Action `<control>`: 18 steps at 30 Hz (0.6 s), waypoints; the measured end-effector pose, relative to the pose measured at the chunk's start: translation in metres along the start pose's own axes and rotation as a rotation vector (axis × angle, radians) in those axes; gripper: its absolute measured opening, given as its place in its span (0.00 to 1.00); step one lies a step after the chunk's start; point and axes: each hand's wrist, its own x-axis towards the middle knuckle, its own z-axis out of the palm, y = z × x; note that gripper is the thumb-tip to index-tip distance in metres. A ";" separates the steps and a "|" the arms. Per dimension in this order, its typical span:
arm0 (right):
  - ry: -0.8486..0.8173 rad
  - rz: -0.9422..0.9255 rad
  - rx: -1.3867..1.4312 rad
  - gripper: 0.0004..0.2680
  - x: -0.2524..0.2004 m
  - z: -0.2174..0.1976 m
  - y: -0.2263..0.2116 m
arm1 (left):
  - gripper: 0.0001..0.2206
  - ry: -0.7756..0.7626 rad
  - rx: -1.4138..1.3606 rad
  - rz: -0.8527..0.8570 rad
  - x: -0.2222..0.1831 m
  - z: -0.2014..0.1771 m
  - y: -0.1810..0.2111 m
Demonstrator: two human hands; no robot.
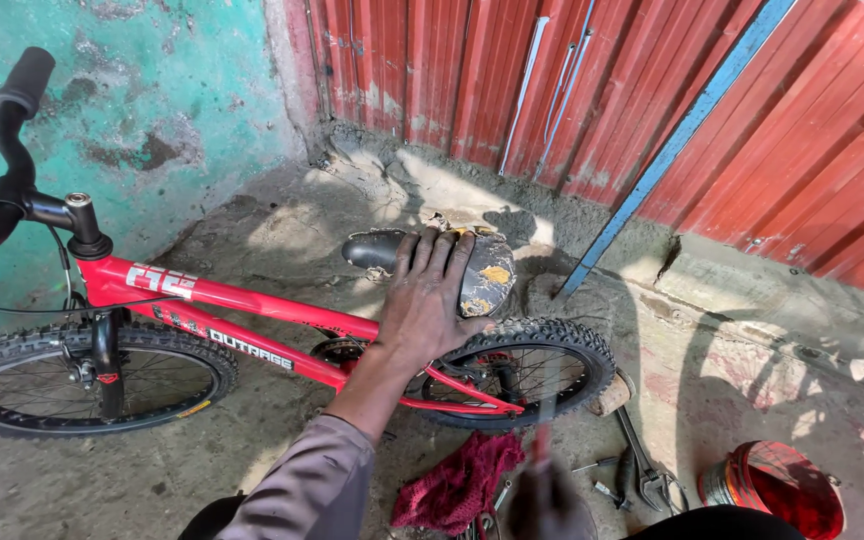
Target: Repairing a bicycle by adjusting the seat and using a screwdriver on the chain assembly
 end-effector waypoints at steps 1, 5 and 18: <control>0.032 -0.090 -0.082 0.09 0.057 -0.009 -0.014 | 0.52 0.068 -0.033 0.007 -0.001 0.004 0.000; 0.042 0.115 -0.292 0.05 0.166 -0.086 -0.044 | 0.57 0.080 -0.001 0.008 -0.002 0.010 -0.001; -0.130 1.034 1.028 0.06 0.161 -0.038 -0.062 | 0.57 0.086 -0.066 0.023 -0.006 0.010 0.000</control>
